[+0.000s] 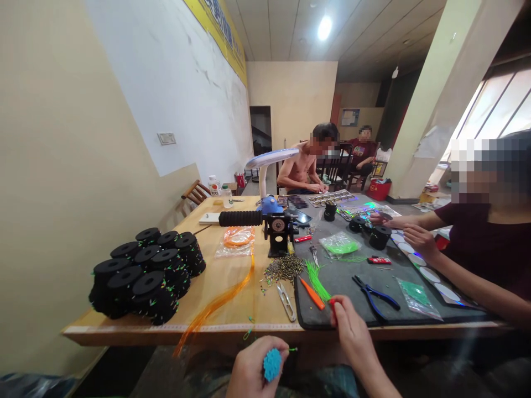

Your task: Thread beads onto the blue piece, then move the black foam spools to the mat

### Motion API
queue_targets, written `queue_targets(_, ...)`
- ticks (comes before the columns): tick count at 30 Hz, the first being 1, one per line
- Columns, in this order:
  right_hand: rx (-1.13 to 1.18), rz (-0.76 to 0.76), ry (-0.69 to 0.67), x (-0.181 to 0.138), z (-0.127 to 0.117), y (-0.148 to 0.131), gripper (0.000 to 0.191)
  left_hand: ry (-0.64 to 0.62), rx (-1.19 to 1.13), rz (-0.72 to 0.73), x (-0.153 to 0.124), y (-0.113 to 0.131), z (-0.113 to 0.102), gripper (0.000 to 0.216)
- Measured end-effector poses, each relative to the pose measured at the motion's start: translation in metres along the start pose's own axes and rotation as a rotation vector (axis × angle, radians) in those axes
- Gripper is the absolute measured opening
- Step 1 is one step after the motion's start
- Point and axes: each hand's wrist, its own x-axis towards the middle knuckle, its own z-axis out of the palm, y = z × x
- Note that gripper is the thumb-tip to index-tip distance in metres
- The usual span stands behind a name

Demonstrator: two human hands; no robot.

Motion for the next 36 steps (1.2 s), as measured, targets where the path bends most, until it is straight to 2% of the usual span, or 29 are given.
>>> queue_targets(3, -0.346, -0.102, 0.102, 0.027, -0.018, 0.02, 0.034, 0.02, -0.028, -0.012, 0.0, 0.002, -0.001, 0.009)
queue_targets(6, -0.637, -0.183, 0.14, 0.048, -0.022, 0.035, 0.029, 0.033, -0.05, -0.023, 0.0, 0.005, -0.002, 0.008)
queue_targets(10, -0.839, -0.239, 0.149, 0.067, -0.018, 0.044, 0.02, 0.033, -0.082, -0.065, 0.0, 0.009, -0.003, 0.009)
queue_targets(15, -0.83, -0.276, 0.157, 0.067, -0.017, 0.034, 0.021, 0.045, -0.149, -0.23, -0.003, 0.008, 0.001, 0.013)
queue_targets(18, -0.629, -0.494, 0.131, 0.038, -0.012, 0.011, 0.029, 0.056, -0.219, -0.334, -0.004, 0.005, 0.004, 0.017)
queue_targets(21, -0.406, -0.682, -0.013, -0.005, -0.001, -0.018, 0.032, 0.009, -0.238, -0.385, -0.003, 0.003, 0.005, 0.015)
queue_targets(24, -0.356, -0.809, -0.108, -0.037, 0.013, -0.038, 0.038, -0.081, -0.207, -0.372, -0.002, 0.002, 0.003, 0.012)
queue_targets(26, -0.371, -0.866, -0.129, -0.045, 0.021, -0.044, 0.038, -0.112, -0.164, -0.342, -0.001, 0.001, 0.002, 0.01)
queue_targets(31, -0.405, -0.917, -0.124, -0.044, 0.03, -0.047, 0.022, -0.168, -0.105, -0.318, -0.002, 0.0, 0.0, 0.005)
queue_targets(36, -0.397, -0.866, -0.168, -0.046, 0.026, -0.044, 0.015, -0.222, -0.121, -0.407, 0.0, 0.003, -0.003, 0.007)
